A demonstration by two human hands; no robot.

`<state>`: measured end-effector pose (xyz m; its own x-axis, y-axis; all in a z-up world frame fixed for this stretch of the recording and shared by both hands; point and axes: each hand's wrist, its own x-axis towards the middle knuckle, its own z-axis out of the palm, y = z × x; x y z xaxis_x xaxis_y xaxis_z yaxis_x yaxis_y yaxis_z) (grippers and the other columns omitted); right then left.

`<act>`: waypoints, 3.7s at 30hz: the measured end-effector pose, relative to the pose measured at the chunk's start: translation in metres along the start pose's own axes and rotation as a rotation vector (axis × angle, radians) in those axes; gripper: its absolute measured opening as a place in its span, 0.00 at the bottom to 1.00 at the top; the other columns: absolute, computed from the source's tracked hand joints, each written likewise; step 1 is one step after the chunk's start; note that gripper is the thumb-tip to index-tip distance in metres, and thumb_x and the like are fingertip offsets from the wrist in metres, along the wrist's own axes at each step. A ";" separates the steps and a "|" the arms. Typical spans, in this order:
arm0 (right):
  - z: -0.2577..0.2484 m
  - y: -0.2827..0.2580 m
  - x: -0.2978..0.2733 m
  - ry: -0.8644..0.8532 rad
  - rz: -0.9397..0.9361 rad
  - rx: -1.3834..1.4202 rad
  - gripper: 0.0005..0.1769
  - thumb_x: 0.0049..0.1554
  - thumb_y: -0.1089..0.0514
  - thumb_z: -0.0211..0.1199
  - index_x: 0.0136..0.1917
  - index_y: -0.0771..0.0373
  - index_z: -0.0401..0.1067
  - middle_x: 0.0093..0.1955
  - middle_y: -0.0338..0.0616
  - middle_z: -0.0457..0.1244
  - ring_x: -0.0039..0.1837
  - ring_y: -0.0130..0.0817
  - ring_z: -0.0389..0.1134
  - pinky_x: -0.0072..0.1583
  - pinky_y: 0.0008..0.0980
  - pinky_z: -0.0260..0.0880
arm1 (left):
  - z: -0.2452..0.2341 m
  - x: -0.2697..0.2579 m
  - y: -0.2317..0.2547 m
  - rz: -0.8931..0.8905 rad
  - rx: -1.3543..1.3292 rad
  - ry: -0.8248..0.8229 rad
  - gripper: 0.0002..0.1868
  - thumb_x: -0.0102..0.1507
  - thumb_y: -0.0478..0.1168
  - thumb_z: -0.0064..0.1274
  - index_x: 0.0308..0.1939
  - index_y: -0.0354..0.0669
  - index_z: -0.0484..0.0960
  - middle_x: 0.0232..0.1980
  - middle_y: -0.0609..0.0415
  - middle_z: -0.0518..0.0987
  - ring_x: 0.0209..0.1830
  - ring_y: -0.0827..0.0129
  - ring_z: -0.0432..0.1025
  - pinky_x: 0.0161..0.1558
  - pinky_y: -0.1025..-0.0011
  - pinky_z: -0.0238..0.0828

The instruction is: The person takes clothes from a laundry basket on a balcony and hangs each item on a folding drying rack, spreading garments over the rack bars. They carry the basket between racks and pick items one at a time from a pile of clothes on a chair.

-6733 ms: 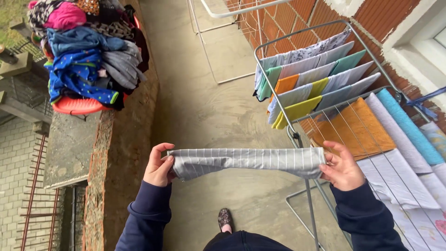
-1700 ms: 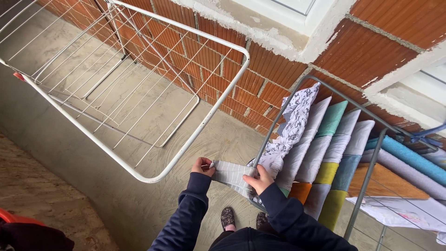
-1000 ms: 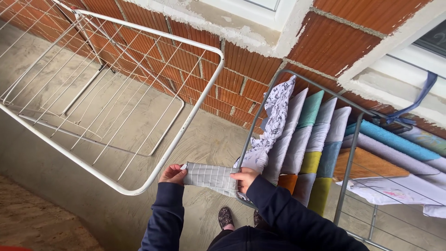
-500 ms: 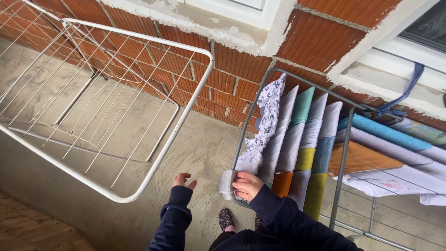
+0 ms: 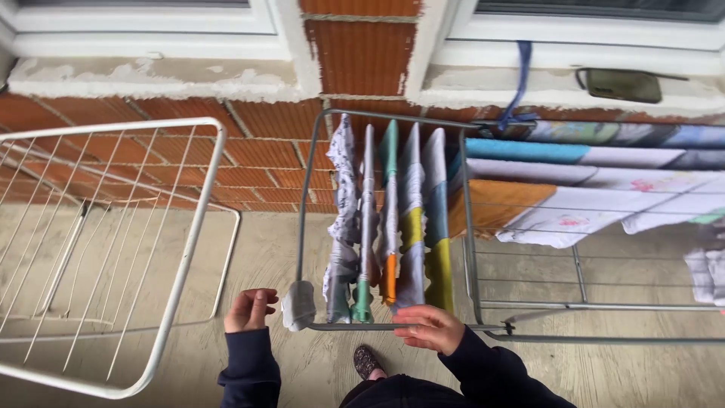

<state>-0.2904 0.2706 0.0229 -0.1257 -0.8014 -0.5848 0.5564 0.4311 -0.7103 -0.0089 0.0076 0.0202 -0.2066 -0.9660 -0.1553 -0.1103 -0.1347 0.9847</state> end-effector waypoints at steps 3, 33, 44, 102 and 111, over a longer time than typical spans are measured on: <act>-0.036 0.002 -0.055 0.133 -0.026 0.046 0.24 0.58 0.66 0.60 0.67 0.67 0.73 0.69 0.62 0.68 0.64 0.53 0.76 0.62 0.40 0.78 | 0.040 -0.025 0.038 0.045 -0.076 -0.018 0.13 0.71 0.43 0.49 0.34 0.40 0.78 0.36 0.50 0.82 0.33 0.69 0.73 0.37 0.73 0.68; -0.311 0.339 -0.604 1.224 -0.571 0.976 0.18 0.59 0.69 0.58 0.62 0.73 0.75 0.61 0.62 0.72 0.57 0.54 0.75 0.54 0.46 0.76 | 0.593 -0.481 -0.001 0.282 0.230 -1.322 0.31 0.59 0.40 0.62 0.20 0.51 0.49 0.17 0.63 0.48 0.15 0.76 0.45 0.22 0.77 0.45; -0.434 0.366 -0.663 1.525 -0.713 1.213 0.16 0.59 0.70 0.58 0.61 0.74 0.74 0.60 0.63 0.71 0.57 0.56 0.74 0.55 0.48 0.74 | 0.853 -0.593 -0.016 0.276 0.368 -1.673 0.29 0.59 0.39 0.62 0.20 0.49 0.52 0.13 0.59 0.53 0.13 0.74 0.48 0.20 0.75 0.44; -1.271 0.771 -1.070 1.844 0.360 1.105 0.22 0.48 0.47 0.71 0.57 0.47 0.82 0.59 0.37 0.72 0.61 0.35 0.72 0.64 0.30 0.68 | 1.578 -1.526 -0.175 0.886 1.318 -2.525 0.10 0.62 0.51 0.53 0.42 0.56 0.85 0.44 0.69 0.86 0.42 0.75 0.80 0.47 0.74 0.76; -1.366 0.872 -0.998 1.600 0.549 0.668 0.26 0.45 0.53 0.69 0.58 0.35 0.79 0.76 0.47 0.55 0.70 0.43 0.66 0.74 0.23 0.59 | 1.610 -1.500 -0.192 0.840 1.491 -2.285 0.12 0.61 0.52 0.54 0.44 0.58 0.86 0.43 0.70 0.86 0.41 0.76 0.78 0.47 0.75 0.76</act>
<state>-0.8014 2.0121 -0.5481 -0.1910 0.6583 -0.7282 0.9499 -0.0629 -0.3060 -1.2436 1.8371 -0.0624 -0.3442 0.6258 -0.6999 0.4584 0.7626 0.4564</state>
